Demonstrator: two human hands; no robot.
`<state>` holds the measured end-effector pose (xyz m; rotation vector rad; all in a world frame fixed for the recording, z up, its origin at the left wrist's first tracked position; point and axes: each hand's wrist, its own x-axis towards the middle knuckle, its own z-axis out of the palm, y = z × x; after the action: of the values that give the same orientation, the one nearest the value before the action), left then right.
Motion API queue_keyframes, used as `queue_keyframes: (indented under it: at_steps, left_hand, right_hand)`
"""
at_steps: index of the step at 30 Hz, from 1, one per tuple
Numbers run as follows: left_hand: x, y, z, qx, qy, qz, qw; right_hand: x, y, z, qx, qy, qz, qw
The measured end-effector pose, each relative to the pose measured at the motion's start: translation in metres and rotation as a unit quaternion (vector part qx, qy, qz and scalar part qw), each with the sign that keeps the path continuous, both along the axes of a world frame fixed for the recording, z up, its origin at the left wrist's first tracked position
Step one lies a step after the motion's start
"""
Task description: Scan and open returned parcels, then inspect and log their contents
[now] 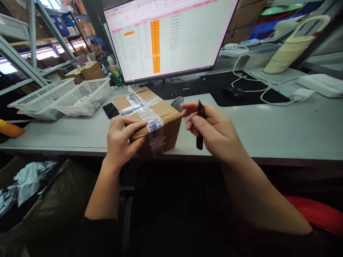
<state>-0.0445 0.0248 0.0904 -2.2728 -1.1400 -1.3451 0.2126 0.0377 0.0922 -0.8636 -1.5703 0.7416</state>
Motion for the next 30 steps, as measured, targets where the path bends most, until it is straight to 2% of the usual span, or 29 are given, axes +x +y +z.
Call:
queue_keyframes:
  at_steps: [3, 5, 7, 10, 13, 16, 18, 21, 30]
  left_hand:
    - [0.003, 0.0, -0.001, -0.008, -0.018, -0.014, 1.0]
    - [0.004, 0.001, -0.003, -0.019, -0.027, -0.043, 0.999]
    - [0.004, 0.001, -0.002, -0.03, -0.021, -0.069, 0.997]
    - [-0.001, -0.001, 0.004, -0.052, 0.005, -0.074, 0.996]
    - [-0.005, -0.004, 0.01, -0.068, 0.022, -0.064, 0.995]
    - [-0.004, -0.004, 0.011, -0.033, 0.032, -0.065, 0.997]
    - [-0.001, -0.003, 0.008, 0.01, 0.041, -0.063, 0.997]
    - [0.006, 0.0, 0.001, 0.063, 0.042, -0.05, 0.996]
    - [0.012, 0.002, -0.005, 0.097, 0.032, -0.039, 0.994]
  right_hand:
    - [0.015, 0.022, -0.042, 0.047, 0.07, -0.09, 0.992]
    - [0.021, 0.035, -0.069, 0.03, 0.09, -0.093, 0.991]
    - [0.021, 0.038, -0.082, 0.0, 0.069, -0.087, 0.994]
    - [0.015, 0.022, -0.073, 0.021, 0.01, -0.091, 0.996]
    - [0.007, -0.004, -0.043, 0.148, -0.099, -0.07, 0.982]
    - [-0.003, -0.025, -0.02, 0.292, -0.238, -0.058, 0.925]
    - [-0.011, -0.033, -0.014, 0.338, -0.3, -0.078, 0.889]
    - [-0.019, -0.039, -0.015, 0.349, -0.34, -0.12, 0.865]
    - [-0.025, -0.037, -0.02, 0.325, -0.359, -0.185, 0.855]
